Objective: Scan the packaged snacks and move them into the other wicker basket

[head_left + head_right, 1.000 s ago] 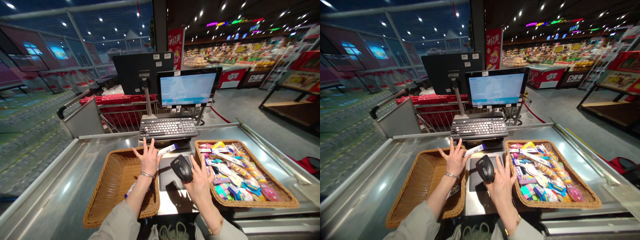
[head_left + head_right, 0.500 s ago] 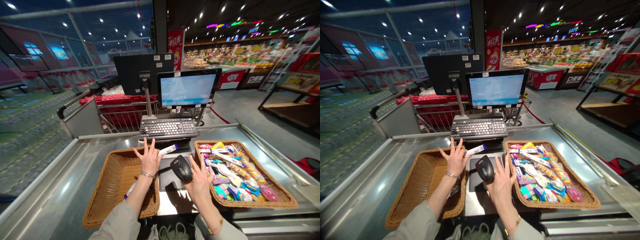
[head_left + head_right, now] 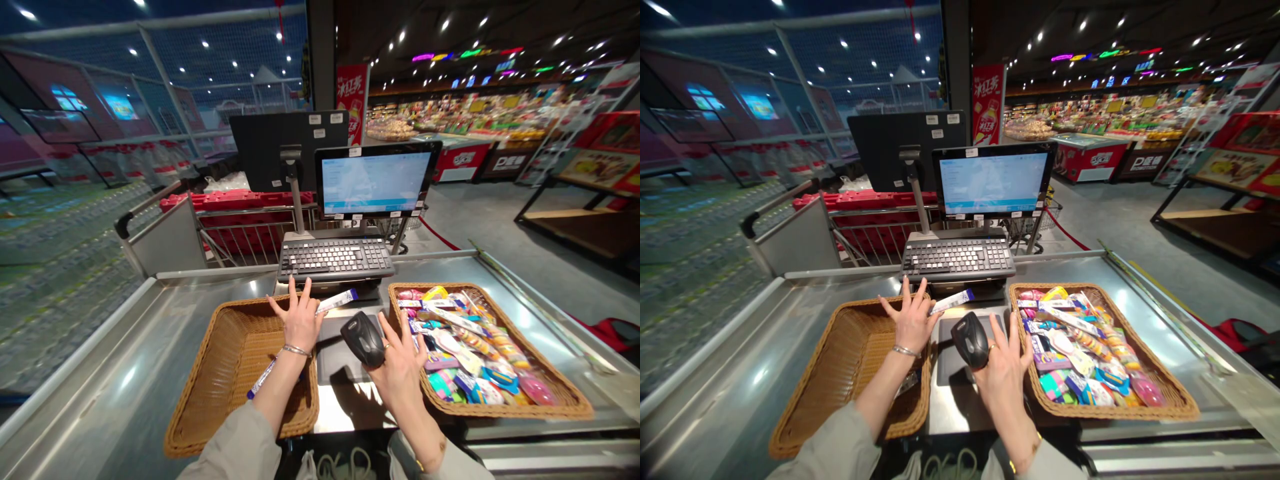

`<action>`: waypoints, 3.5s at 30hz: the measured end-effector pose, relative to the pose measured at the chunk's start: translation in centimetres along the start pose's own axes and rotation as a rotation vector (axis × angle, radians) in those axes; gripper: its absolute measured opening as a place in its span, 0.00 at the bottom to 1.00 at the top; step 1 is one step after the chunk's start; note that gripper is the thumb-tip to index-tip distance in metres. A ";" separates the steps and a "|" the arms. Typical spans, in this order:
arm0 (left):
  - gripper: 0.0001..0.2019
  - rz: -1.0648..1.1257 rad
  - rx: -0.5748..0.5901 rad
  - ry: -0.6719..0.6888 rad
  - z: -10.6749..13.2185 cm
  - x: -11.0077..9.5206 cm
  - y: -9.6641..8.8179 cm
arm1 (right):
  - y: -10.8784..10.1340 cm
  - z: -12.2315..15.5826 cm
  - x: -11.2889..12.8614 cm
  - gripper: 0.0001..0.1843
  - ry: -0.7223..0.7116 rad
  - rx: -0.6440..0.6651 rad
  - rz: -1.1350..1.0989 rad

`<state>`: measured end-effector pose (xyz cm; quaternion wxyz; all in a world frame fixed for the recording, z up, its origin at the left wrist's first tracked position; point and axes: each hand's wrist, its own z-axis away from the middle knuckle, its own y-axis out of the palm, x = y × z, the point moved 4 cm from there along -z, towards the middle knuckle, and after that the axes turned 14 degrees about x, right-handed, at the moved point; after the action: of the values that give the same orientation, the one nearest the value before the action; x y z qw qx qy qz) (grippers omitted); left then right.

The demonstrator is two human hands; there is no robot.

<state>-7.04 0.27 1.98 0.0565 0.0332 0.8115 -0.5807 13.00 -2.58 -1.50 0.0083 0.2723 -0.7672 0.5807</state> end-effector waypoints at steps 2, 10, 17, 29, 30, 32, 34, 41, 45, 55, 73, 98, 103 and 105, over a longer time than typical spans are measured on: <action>0.07 0.011 -0.005 -0.001 0.0 0.0 0.0 | 0.0 0.0 0.0 0.10 -0.006 0.000 0.004; 0.05 0.022 -0.006 0.010 0.0 0.2 0.4 | 0.0 0.1 -0.2 0.12 -0.001 -0.003 0.004; 0.08 0.008 0.005 -0.012 -0.1 0.0 0.2 | -0.3 0.1 0.1 0.09 0.013 -0.017 0.014; 0.05 -0.017 0.005 0.048 -0.4 -0.4 1.0 | -0.6 0.3 -0.4 0.09 0.022 -0.067 -0.009; 0.05 -0.019 0.009 0.051 -0.4 -0.6 1.1 | -0.7 0.4 -0.4 0.10 0.031 -0.075 -0.015; 0.05 -0.018 0.009 0.067 -0.5 -1.0 1.2 | -1.0 0.5 -0.5 0.11 0.051 -0.094 -0.030; 0.04 -0.011 0.004 0.088 -0.6 -1.5 1.4 | -1.3 0.7 -0.7 0.11 0.076 -0.116 -0.044; 0.04 0.017 0.014 0.158 -1.3 -3.7 1.5 | -2.1 1.5 -1.7 0.10 0.141 -0.150 -0.053; 0.05 0.030 0.025 0.190 -1.7 -5.2 1.2 | -2.6 1.9 -2.3 0.11 0.170 -0.164 -0.034; 0.04 0.059 0.041 0.230 -2.5 -8.6 1.3 | -4.0 2.8 -3.9 0.10 0.171 -0.252 0.007; 0.04 0.086 0.138 0.398 -3.3 -14.5 5.2 | -5.3 4.6 -8.5 0.13 0.213 -0.360 0.230; 0.05 0.114 0.124 0.773 -4.4 -21.0 8.2 | -8.7 7.6 -13.3 0.12 0.535 -0.442 0.187; 0.10 0.094 0.139 0.767 -4.7 -21.4 8.6 | -9.0 7.7 -14.1 0.14 0.571 -0.490 0.218; 0.14 0.081 0.151 0.744 -4.7 -21.5 8.6 | -9.0 7.7 -14.4 0.14 0.574 -0.502 0.221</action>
<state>15.00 7.77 -1.77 -0.2216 0.2779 0.7296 -0.5842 31.42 -5.26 -0.76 0.2263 0.0041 -0.8764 0.4251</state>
